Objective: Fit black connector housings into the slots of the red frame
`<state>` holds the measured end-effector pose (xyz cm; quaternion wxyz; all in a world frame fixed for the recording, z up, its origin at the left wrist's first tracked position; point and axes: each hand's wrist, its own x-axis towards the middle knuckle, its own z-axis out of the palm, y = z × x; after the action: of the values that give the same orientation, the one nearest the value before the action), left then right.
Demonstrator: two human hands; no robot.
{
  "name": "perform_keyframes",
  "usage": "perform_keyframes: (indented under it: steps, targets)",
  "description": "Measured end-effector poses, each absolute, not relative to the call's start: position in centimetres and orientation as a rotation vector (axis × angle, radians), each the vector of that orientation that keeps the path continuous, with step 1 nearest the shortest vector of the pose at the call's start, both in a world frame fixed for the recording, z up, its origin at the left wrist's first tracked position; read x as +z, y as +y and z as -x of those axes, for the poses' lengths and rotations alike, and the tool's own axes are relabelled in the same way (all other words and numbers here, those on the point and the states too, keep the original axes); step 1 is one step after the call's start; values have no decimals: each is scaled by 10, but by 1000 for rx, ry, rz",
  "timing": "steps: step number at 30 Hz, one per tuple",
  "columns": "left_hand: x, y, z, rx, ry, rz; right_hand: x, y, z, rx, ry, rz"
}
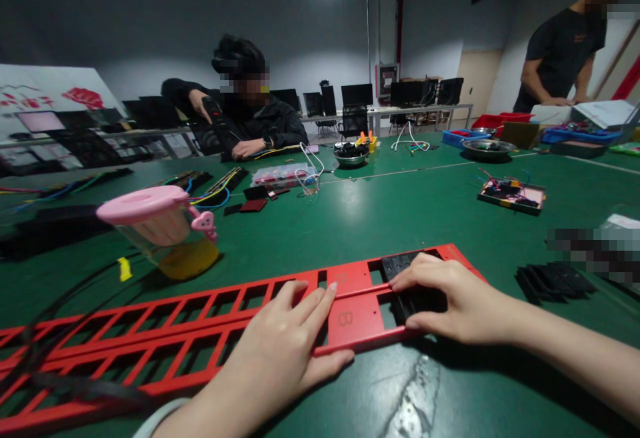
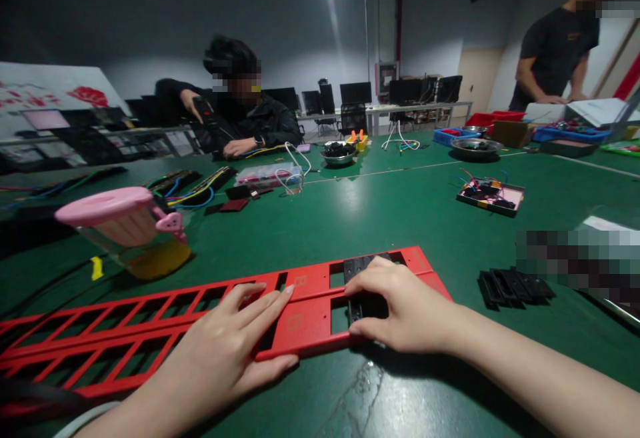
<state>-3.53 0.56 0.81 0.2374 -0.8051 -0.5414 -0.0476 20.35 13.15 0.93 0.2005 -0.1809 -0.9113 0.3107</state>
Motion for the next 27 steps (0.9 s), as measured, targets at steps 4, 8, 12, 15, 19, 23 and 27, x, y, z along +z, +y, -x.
perform_keyframes:
  steps: [4, 8, 12, 15, 19, 23, 27]
  targets:
    - [8, 7, 35, -128, -1493, 2202, 14, 131, -205, 862, -2533, 535]
    - [7, 7, 35, -126, -1503, 2199, 19, 132, -208, 833, -2569, 561]
    - [8, 6, 35, -146, -1508, 2206, 21, 132, -209, 840, -2598, 630]
    - [8, 6, 35, -142, -1504, 2210, 22, 131, -210, 862, -2612, 666]
    - [8, 6, 35, -142, -1503, 2201, 22, 131, -209, 925, -2589, 691]
    - [8, 5, 35, -111, -1507, 2197, 23, 130, -208, 973, -2565, 720]
    - [9, 5, 34, -100, -1497, 2191, 23, 130, -209, 1023, -2548, 788]
